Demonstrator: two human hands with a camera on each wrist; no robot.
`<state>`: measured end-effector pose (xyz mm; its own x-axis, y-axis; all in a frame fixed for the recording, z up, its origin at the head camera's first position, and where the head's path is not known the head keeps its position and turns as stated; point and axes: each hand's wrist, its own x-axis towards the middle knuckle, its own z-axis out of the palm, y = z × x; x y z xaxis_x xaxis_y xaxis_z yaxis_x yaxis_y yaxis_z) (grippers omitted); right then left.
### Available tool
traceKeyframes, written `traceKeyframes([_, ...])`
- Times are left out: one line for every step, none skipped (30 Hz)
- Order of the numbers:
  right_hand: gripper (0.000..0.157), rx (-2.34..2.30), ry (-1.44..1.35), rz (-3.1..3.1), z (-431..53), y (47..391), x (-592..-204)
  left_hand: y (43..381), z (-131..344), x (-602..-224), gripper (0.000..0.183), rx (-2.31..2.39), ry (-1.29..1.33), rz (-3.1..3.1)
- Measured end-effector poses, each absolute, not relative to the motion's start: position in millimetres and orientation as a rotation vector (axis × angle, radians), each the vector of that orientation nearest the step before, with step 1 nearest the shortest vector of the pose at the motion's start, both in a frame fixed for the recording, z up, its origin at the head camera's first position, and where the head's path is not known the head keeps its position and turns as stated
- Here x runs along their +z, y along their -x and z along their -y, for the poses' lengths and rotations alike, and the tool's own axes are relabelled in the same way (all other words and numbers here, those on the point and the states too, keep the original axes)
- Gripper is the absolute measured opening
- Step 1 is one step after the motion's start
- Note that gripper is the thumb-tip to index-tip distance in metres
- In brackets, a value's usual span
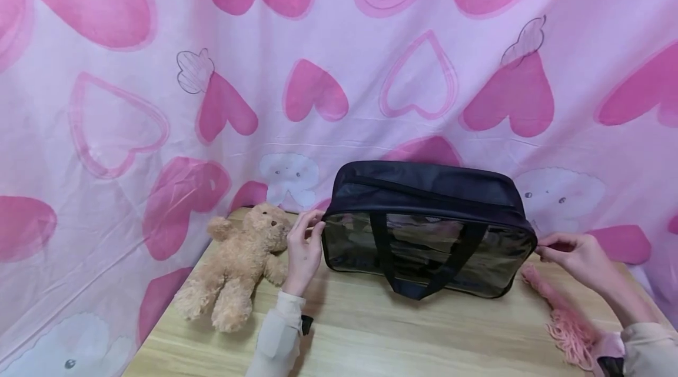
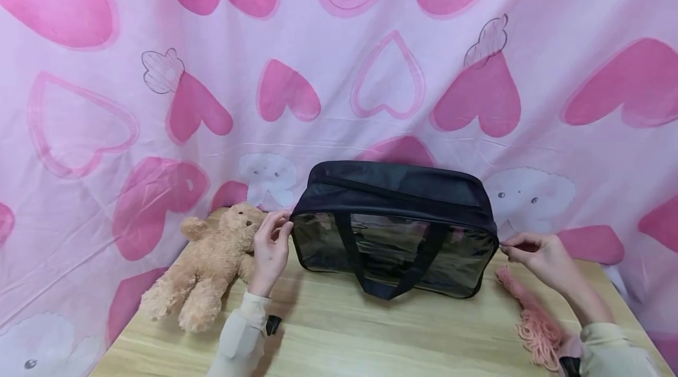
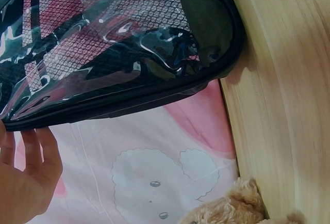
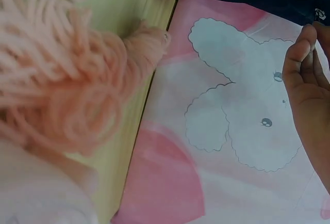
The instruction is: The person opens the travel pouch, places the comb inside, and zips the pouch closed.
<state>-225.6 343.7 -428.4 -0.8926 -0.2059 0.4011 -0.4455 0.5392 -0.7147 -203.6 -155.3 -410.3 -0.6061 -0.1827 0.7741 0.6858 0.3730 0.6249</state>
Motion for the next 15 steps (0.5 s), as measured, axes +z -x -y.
traceKeyframes([0.027, 1.274, -0.548, 2.498, -341, 225, -430, 203, 156, -410, 0.017, -1.34, 0.441, 1.815])
traceKeyframes([0.027, 1.269, -0.552, 2.486, -339, 224, -431, 203, 156, -410, 0.017, -1.342, 0.441, 1.812])
traceKeyframes([0.026, 1.26, -0.542, 2.474, -337, 222, -432, 203, 156, -409, 0.017, -1.34, 0.444, 1.814])
traceKeyframes([0.025, 1.255, -0.529, 2.465, -335, 221, -433, 203, 156, -409, 0.016, -1.341, 0.448, 1.815])
traceKeyframes([0.024, 1.261, -0.51, 2.456, -334, 219, -434, 203, 156, -409, 0.016, -1.341, 0.451, 1.816])
traceKeyframes([0.023, 1.267, -0.487, 2.449, -334, 216, -436, 203, 155, -409, 0.016, -1.343, 0.457, 1.813])
traceKeyframes([0.022, 1.268, -0.459, 2.443, -335, 214, -438, 204, 155, -409, 0.016, -1.347, 0.46, 1.813])
traceKeyframes([0.02, 1.284, -0.431, 2.433, -335, 211, -439, 204, 154, -410, 0.016, -1.353, 0.464, 1.811])
traceKeyframes([0.018, 1.297, -0.397, 2.425, -336, 209, -441, 204, 153, -410, 0.017, -1.355, 0.468, 1.81])
traceKeyframes([0.016, 1.305, -0.365, 2.414, -336, 206, -442, 205, 153, -411, 0.017, -1.359, 0.473, 1.809])
traceKeyframes([0.014, 1.305, -0.33, 2.401, -335, 204, -444, 205, 152, -411, 0.017, -1.363, 0.476, 1.809])
traceKeyframes([0.012, 1.301, -0.295, 2.388, -334, 202, -446, 206, 152, -411, 0.017, -1.368, 0.478, 1.81])
traceKeyframes([0.01, 1.292, -0.248, 2.375, -333, 200, -448, 206, 152, -412, 0.018, -1.371, 0.478, 1.811])
traceKeyframes([0.009, 1.285, -0.2, 2.362, -330, 198, -451, 206, 152, -412, 0.017, -1.371, 0.478, 1.812])
traceKeyframes([0.007, 1.275, -0.146, 2.355, -326, 196, -454, 206, 153, -412, 0.017, -1.367, 0.472, 1.815])
